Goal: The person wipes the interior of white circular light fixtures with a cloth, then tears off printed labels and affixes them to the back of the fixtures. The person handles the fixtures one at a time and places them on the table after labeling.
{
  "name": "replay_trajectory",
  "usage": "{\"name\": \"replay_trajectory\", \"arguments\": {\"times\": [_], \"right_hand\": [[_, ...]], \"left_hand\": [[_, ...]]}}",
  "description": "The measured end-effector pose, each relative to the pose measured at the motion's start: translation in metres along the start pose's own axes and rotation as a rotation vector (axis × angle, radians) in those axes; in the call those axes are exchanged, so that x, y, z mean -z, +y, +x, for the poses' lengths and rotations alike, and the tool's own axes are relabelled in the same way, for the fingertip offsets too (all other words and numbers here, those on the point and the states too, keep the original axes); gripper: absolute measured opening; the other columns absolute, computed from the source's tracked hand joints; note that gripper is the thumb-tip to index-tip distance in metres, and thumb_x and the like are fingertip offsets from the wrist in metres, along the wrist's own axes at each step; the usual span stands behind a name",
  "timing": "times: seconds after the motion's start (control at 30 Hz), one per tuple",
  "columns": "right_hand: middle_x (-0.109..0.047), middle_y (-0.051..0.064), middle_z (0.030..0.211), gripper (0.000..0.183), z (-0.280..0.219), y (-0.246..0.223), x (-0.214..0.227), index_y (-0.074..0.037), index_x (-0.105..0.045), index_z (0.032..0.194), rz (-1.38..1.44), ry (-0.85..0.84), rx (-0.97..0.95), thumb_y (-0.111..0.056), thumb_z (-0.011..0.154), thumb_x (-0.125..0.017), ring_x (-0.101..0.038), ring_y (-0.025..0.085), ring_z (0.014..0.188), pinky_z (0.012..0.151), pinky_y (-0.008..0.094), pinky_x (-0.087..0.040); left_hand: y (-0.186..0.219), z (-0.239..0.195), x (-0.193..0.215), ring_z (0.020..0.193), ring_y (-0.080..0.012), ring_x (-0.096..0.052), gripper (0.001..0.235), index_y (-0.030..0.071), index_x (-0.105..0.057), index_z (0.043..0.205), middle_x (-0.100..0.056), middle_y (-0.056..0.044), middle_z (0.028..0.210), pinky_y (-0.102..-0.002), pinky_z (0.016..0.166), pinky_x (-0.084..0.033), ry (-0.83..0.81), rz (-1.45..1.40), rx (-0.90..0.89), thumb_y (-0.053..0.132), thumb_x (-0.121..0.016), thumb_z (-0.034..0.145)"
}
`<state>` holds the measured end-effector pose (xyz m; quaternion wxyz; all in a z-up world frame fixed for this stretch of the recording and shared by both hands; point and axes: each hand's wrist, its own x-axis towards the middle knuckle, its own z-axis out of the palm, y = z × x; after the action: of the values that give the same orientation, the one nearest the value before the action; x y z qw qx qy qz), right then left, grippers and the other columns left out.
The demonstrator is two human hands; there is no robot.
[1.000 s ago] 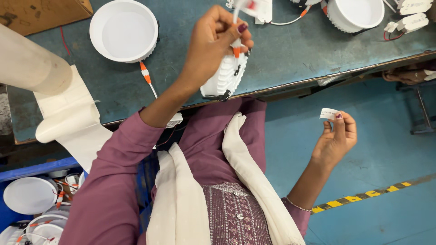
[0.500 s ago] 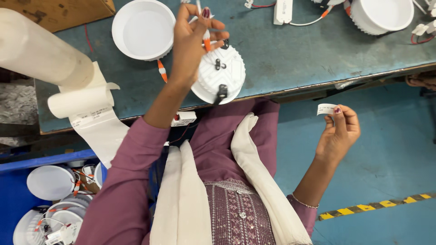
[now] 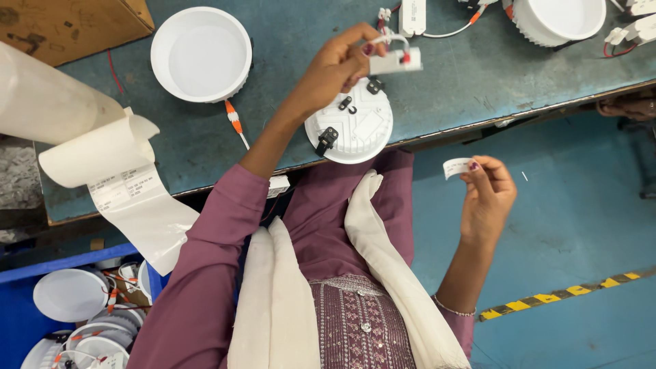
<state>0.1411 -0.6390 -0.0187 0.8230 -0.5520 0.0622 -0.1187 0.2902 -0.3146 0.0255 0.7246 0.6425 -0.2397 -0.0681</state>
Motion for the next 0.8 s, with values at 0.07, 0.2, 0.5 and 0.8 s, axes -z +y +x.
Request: {"name": "replay_trajectory", "arguments": {"times": [0.07,0.2,0.5,0.8], "right_hand": [[-0.068,0.007,0.100,0.009,0.003,0.000,-0.012,0.003,-0.069,0.108,0.017,-0.035,0.000,0.005,0.100,-0.067,-0.064,0.012,0.087,0.085,0.026,-0.053],[-0.067,0.007,0.099,0.008,0.008,-0.003,-0.039,0.003,-0.068,0.108,0.029,-0.104,-0.011,0.005,0.101,-0.067,-0.062,0.012,0.088,0.086,0.025,-0.052],[-0.067,0.005,0.101,0.011,0.033,-0.003,-0.096,0.002,-0.066,0.110,0.022,-0.256,-0.034,0.005,0.099,-0.067,-0.062,0.010,0.091,0.089,0.025,-0.051],[-0.069,0.002,0.096,0.006,0.052,0.007,-0.164,0.001,-0.069,0.102,-0.256,-0.402,0.056,0.002,0.096,-0.071,-0.061,0.008,0.089,0.085,0.024,-0.048]], "left_hand": [[-0.001,0.007,-0.005,0.065,-0.0049,-0.044,0.021,0.011,-0.064,0.127,-0.048,0.003,0.074,-0.022,0.061,-0.037,-0.038,0.085,-0.042,0.019,-0.049,0.115],[-0.004,0.000,-0.011,0.077,-0.0151,-0.066,0.038,0.007,-0.052,0.142,-0.069,-0.007,0.092,-0.030,0.072,-0.053,0.124,0.394,-0.022,0.015,-0.056,0.105],[-0.037,-0.047,-0.018,0.108,-0.0191,-0.069,0.041,0.002,-0.061,0.135,-0.068,-0.012,0.123,-0.031,0.095,-0.055,0.377,0.324,0.043,-0.005,-0.053,0.096],[-0.025,-0.054,-0.012,0.102,-0.0115,-0.066,0.040,0.000,-0.065,0.134,-0.072,-0.006,0.113,-0.027,0.091,-0.053,0.407,0.122,0.105,0.001,-0.053,0.096]]}}
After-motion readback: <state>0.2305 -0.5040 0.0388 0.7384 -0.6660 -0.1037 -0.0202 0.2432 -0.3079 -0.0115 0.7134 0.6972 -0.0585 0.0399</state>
